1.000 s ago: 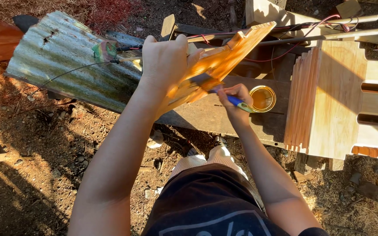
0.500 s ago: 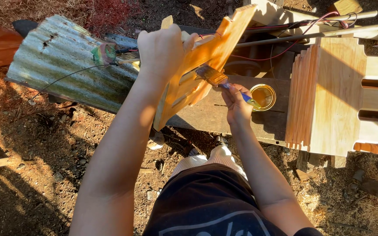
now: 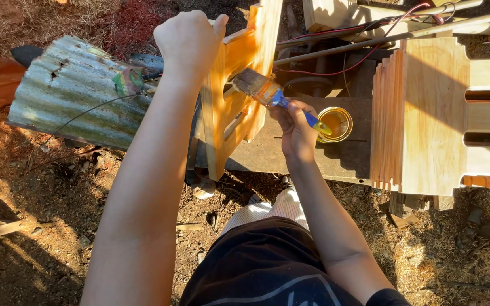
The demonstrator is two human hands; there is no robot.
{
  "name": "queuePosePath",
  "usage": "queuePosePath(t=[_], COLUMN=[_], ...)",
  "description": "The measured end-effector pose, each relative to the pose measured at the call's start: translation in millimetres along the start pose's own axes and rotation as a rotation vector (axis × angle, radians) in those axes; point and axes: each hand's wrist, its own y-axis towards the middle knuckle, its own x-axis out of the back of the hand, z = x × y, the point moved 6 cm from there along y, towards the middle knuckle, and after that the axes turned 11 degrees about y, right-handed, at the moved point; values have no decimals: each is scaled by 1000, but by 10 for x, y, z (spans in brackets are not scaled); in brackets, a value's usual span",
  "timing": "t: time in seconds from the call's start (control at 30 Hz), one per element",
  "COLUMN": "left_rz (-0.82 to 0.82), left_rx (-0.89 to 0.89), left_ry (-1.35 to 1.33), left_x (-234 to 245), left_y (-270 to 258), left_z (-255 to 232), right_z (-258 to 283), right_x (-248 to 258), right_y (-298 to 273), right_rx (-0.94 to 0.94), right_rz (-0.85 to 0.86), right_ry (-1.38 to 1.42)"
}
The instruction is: Applying varnish to a wooden furniture component with a brush.
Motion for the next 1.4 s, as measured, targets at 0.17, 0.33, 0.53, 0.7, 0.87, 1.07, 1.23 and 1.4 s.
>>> queuePosePath(t=[0.17,0.33,0.53,0.7,0.87,1.07,1.23,1.4], left_rz=[118,91,55,289,256,277,429,366], left_rx=[12,-1,12,58,87,87,131,121], left_ry=[53,107,168,124,112,122,94,82], left_x=[-128,-243,-368,-435,-538,-576,-555,-486], left_y=[188,305,460,464,502,484,418,409], left_z=[-22,-48,-35,3,114,172,242,248], right_z=[-206,-346,-375,-490,-425,-633,-451,-547], right_x=[186,363,328,169,334,337,357,134], right_y=[204,515,524,739,780,1014,1126,1002], right_rx=[38,116,123,33,47,-29,47,-49], right_rz=[90,40,330,58,16,180,11,486], right_ry=[4,-63,58,136,137,130,33,95])
